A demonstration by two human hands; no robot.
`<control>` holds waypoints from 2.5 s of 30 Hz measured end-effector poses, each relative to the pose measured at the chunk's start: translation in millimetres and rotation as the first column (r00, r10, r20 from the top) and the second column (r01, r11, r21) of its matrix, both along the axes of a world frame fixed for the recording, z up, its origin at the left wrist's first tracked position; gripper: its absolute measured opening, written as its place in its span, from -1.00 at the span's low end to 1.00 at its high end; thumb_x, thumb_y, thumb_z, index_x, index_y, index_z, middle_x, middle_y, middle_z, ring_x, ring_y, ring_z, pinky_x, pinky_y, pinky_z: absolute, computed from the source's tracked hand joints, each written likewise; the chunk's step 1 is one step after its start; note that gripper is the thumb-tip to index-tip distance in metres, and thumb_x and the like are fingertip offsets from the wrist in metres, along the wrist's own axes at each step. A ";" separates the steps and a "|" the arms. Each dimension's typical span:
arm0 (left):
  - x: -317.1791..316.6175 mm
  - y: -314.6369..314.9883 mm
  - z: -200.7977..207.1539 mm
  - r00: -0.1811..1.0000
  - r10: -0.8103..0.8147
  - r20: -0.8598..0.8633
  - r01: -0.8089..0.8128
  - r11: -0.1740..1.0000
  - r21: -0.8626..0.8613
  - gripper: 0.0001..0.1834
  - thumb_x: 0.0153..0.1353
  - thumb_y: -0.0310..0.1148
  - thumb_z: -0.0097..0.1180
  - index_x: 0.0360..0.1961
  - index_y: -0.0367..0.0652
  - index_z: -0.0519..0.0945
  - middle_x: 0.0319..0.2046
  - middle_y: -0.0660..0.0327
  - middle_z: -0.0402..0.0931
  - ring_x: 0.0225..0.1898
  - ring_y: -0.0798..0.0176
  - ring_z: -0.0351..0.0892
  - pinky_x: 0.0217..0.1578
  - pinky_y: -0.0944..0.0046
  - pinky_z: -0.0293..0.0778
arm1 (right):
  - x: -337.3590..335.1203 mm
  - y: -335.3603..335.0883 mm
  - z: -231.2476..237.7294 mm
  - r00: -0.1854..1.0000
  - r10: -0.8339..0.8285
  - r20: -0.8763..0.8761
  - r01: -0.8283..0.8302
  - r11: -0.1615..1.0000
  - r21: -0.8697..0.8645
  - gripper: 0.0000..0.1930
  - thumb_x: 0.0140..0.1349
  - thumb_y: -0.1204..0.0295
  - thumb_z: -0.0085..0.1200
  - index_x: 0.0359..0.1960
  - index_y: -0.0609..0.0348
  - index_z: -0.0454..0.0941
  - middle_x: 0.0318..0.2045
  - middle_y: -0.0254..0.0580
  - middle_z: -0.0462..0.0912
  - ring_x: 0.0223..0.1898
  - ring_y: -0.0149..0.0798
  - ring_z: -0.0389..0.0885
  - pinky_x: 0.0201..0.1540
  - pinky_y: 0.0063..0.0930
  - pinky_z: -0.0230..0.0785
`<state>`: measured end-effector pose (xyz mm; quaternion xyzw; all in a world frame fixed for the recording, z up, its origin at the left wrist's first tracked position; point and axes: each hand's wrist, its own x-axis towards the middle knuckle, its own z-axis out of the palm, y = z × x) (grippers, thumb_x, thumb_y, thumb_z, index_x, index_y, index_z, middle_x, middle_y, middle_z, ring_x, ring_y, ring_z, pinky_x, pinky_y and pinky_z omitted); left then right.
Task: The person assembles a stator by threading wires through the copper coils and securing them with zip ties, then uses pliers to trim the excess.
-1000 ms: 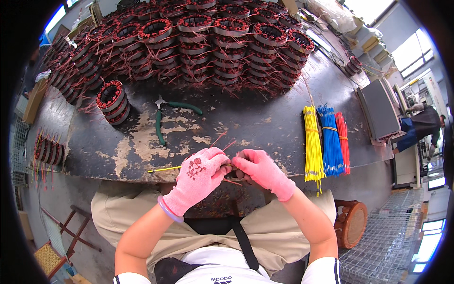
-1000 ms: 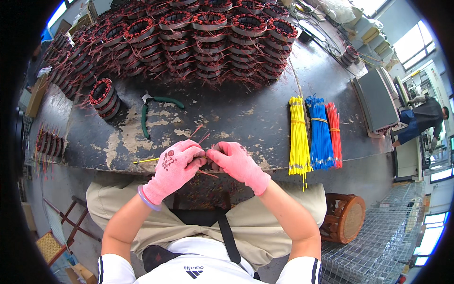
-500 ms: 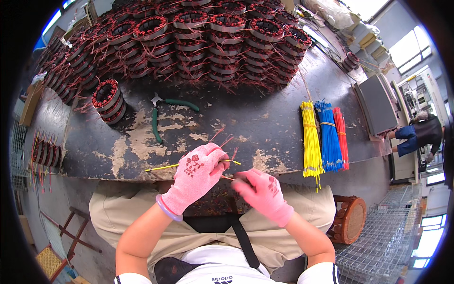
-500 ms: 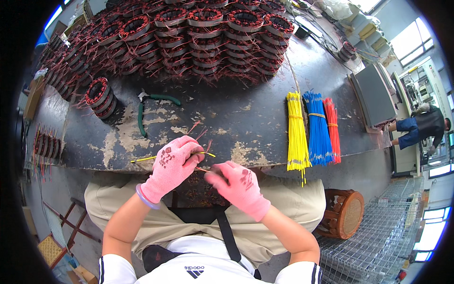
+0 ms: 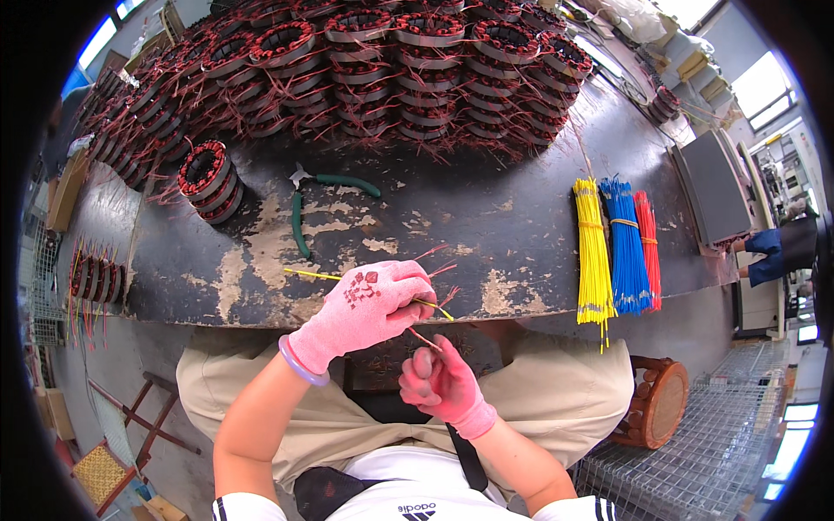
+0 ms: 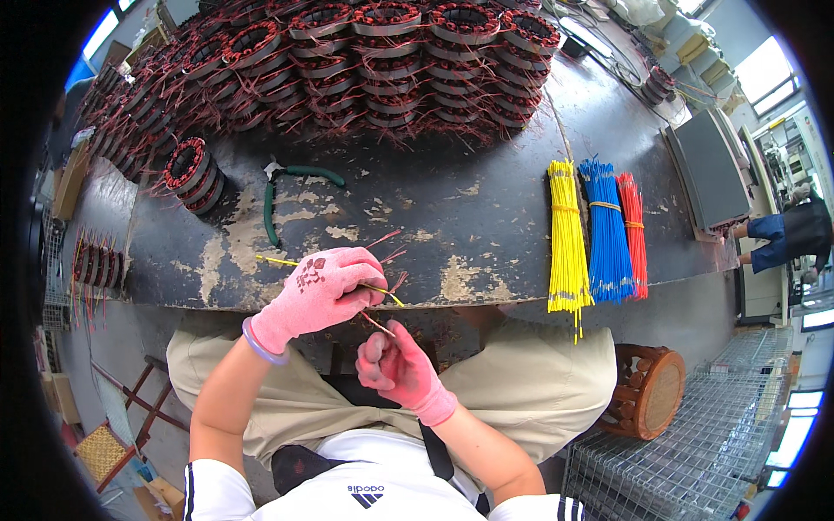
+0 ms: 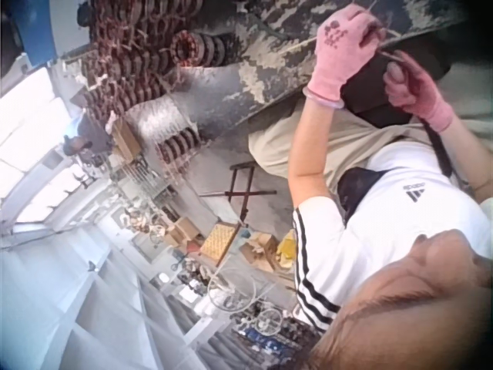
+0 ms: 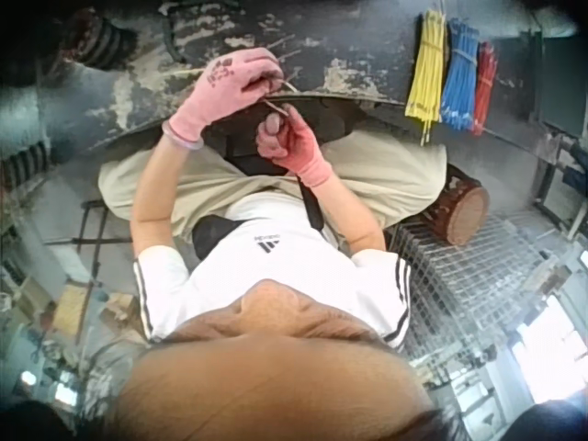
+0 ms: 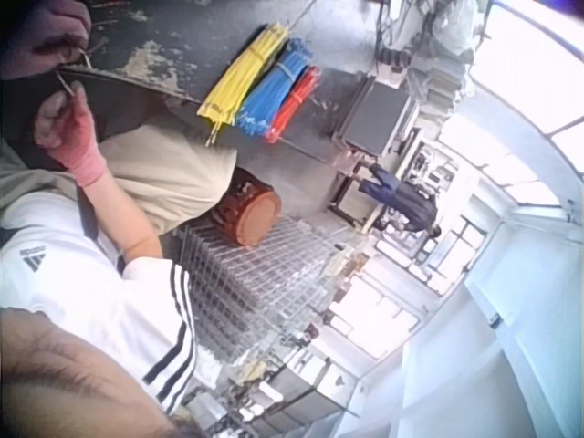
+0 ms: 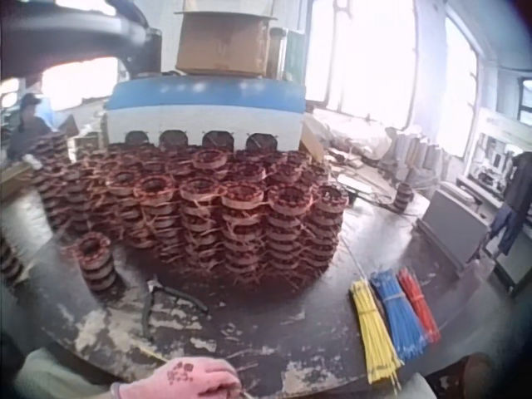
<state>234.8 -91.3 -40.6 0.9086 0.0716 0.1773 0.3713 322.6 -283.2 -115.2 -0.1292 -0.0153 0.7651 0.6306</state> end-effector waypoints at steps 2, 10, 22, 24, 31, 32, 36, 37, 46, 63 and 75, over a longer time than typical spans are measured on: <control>1.6 -1.1 -0.7 1.000 -0.001 0.000 0.001 1.000 0.002 -0.84 0.09 -0.45 0.25 -0.26 -0.11 0.63 -0.24 0.24 0.60 -0.21 0.05 0.66 -0.24 0.10 0.60 | 8.0 -2.7 3.8 1.000 -0.017 -0.016 0.016 0.999 -0.049 -0.42 0.58 -0.09 -0.35 -0.46 0.08 0.41 -0.63 -0.35 0.28 -0.66 -0.43 0.12 -0.49 -0.55 0.02; 4.5 -4.2 -0.8 0.999 0.040 0.001 -0.040 0.998 0.049 -0.82 0.07 -0.49 0.33 -0.27 -0.15 0.64 -0.25 0.20 0.62 -0.23 0.04 0.66 -0.25 0.13 0.58 | 56.1 11.7 69.6 -0.886 -0.326 0.330 -0.268 0.940 0.211 -0.73 0.29 0.27 0.19 -0.57 -0.06 0.47 -0.63 -0.40 0.50 -0.54 -0.27 0.59 -0.45 -0.38 0.42; 5.2 -7.9 -2.9 0.992 0.109 0.056 -0.111 0.993 0.045 -0.83 0.07 -0.50 0.29 -0.27 -0.18 0.65 -0.26 0.20 0.62 -0.23 0.04 0.66 -0.23 0.11 0.58 | 47.9 -13.5 6.3 0.920 0.206 0.334 -0.100 0.946 -0.307 -0.28 0.50 -0.26 -0.30 -0.41 0.18 0.57 -0.56 -0.18 0.55 -0.55 -0.33 0.48 -0.50 -0.53 0.26; 4.0 -8.7 -3.1 0.993 0.116 0.022 -0.116 0.993 0.023 -0.87 0.11 -0.44 0.27 -0.28 -0.14 0.64 -0.25 0.23 0.60 -0.21 0.06 0.65 -0.25 0.11 0.58 | 37.5 -6.3 -3.5 0.983 0.127 0.135 -0.108 0.985 -0.137 -0.25 0.50 -0.27 -0.34 -0.47 0.19 0.52 -0.55 -0.11 0.54 -0.63 -0.33 0.35 -0.54 -0.54 0.13; 2.0 -9.6 -1.6 0.990 0.142 0.013 -0.142 0.990 0.013 -0.86 0.07 -0.52 0.28 -0.29 -0.18 0.65 -0.27 0.19 0.62 -0.23 0.04 0.66 -0.25 0.12 0.58 | 46.2 11.2 60.8 -0.359 -0.073 0.931 -0.022 0.997 0.070 -0.69 0.39 0.27 0.07 -0.54 0.09 0.49 -0.65 -0.31 0.44 -0.60 -0.23 0.50 -0.52 -0.39 0.30; 3.3 -9.8 -1.3 0.990 0.141 0.021 -0.141 0.990 0.022 -0.86 0.07 -0.52 0.28 -0.29 -0.18 0.65 -0.27 0.19 0.62 -0.24 0.04 0.66 -0.25 0.12 0.58 | 51.1 11.0 56.1 -0.701 -0.298 0.648 -0.179 0.953 0.246 -0.73 0.32 0.32 0.16 -0.54 0.08 0.49 -0.64 -0.30 0.46 -0.59 -0.20 0.53 -0.52 -0.36 0.32; 2.1 -8.5 -2.2 0.990 0.135 0.028 -0.136 0.990 0.029 -0.86 0.07 -0.51 0.28 -0.30 -0.18 0.64 -0.27 0.20 0.62 -0.24 0.05 0.66 -0.26 0.12 0.58 | 56.2 11.9 58.1 -0.880 -0.328 0.343 -0.272 0.941 0.202 -0.74 0.23 0.24 0.26 -0.54 -0.04 0.47 -0.62 -0.35 0.48 -0.56 -0.22 0.60 -0.48 -0.34 0.42; 1.6 -8.2 -2.5 0.991 0.133 0.027 -0.133 0.991 0.025 -0.86 0.08 -0.51 0.28 -0.30 -0.18 0.64 -0.27 0.20 0.62 -0.24 0.05 0.66 -0.26 0.12 0.58 | 57.7 12.0 59.5 -0.887 -0.333 0.321 -0.286 0.940 0.184 -0.74 0.22 0.23 0.27 -0.54 -0.04 0.47 -0.62 -0.35 0.48 -0.56 -0.22 0.60 -0.48 -0.33 0.42; 0.9 -13.9 -1.4 0.983 0.181 0.038 -0.183 0.982 0.047 -0.85 0.08 -0.48 0.31 -0.29 -0.15 0.65 -0.27 0.21 0.61 -0.23 0.03 0.65 -0.22 0.11 0.57 | 89.2 -41.1 39.6 -0.645 0.010 0.764 0.023 1.000 0.007 -0.66 0.38 0.19 0.17 -0.55 0.07 0.55 -0.55 -0.29 0.62 -0.55 -0.23 0.61 -0.47 -0.38 0.41; 1.4 -16.6 4.1 0.976 0.216 -0.024 -0.215 0.976 0.029 -0.88 0.12 -0.43 0.31 -0.29 -0.13 0.68 -0.24 0.20 0.62 -0.21 0.03 0.65 -0.19 0.11 0.56 | 93.0 13.1 86.3 -0.823 -0.232 0.519 -0.051 0.940 0.338 -0.63 0.14 0.25 0.37 -0.02 -0.01 0.65 -0.20 -0.31 0.67 -0.24 -0.18 0.65 -0.18 -0.26 0.49; 2.0 -15.5 4.3 0.979 0.204 -0.022 -0.203 0.979 0.034 -0.87 0.10 -0.45 0.30 -0.29 -0.15 0.68 -0.24 0.19 0.62 -0.22 0.01 0.64 -0.19 0.10 0.55 | 84.9 43.5 62.0 -0.911 -0.330 0.248 -0.220 0.896 0.385 -0.45 0.01 0.30 0.37 0.11 -0.02 0.58 0.02 -0.37 0.63 -0.19 -0.31 0.66 -0.19 -0.33 0.54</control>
